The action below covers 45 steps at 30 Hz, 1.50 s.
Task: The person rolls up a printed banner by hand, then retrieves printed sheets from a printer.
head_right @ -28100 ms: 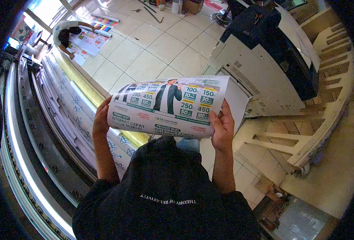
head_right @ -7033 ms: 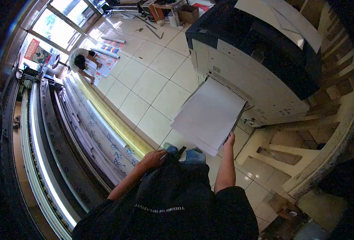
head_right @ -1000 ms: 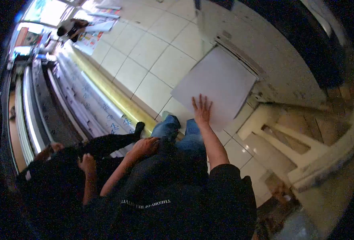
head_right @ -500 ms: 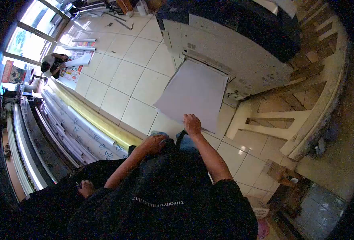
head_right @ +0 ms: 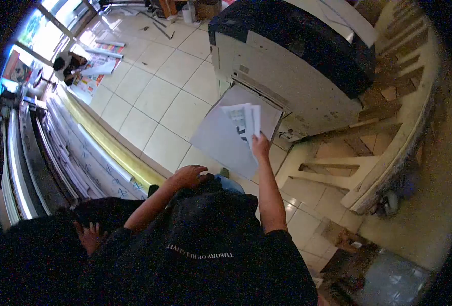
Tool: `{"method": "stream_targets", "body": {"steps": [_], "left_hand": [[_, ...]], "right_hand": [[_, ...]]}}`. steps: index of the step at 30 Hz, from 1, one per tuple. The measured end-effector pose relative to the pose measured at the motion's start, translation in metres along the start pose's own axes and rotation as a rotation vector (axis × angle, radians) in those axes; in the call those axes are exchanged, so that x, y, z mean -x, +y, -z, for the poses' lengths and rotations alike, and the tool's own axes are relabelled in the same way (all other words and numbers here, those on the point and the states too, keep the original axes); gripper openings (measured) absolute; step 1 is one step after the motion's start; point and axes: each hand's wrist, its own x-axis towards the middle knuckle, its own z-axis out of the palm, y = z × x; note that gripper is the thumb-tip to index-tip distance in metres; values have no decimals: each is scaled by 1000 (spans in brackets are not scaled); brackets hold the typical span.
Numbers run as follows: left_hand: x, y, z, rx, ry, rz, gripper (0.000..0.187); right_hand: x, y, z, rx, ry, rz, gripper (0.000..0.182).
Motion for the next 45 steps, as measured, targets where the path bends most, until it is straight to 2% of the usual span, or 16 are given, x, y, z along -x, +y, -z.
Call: {"method": "stream_targets", "body": {"steps": [6,10,13,14,15,17,19,20,22,25,27,30,35,40,42,45], "left_hand": [[9,-27,-10,66,78,32,40],[13,-40,-10,69,118,42,38],[8,-59,-21,72,200,7,38],[4,-66,-23,69,192,3,38],[-2,-73,-24,199,146,63,38],[-16,-93,-35,321,90,119,39],[-29,-120,-51,501,217,80,40],[-32,-120,-47,490,209,77,40],[-38,-117,-41,944,231,352,38],[-49,-119,-38,1235,385,374,36],[-72,-143,-53,1058,450,351,36],[-90,-151,-51,717,603,274,38],[-138,-169,-40,440,549,409,72],[-189,-188,-51,558,393,317,69],[-189,-175,-54,646,292,226,65],[-176,-158,-60,389,318,183,60]], "right_hand": [[-28,9,36,28,12,-68,30],[-37,16,35,-172,18,-26,31],[-25,-6,40,-178,-45,-84,34],[-17,-13,38,-220,-205,-82,35],[-9,-19,35,-262,-363,-81,36],[11,-27,30,-322,-409,-46,37],[21,-1,17,-437,-473,-21,37],[24,14,12,-447,-463,-25,37],[37,42,3,-470,-315,-207,40],[60,134,-35,-400,-137,-479,45],[83,112,-21,-404,-134,-731,55],[97,130,-34,-542,-91,-886,62],[79,114,-44,-592,-135,-884,58],[83,143,-84,-628,-93,-846,54],[85,120,-76,-645,-77,-719,54],[80,64,-55,-570,33,-860,50]]}}
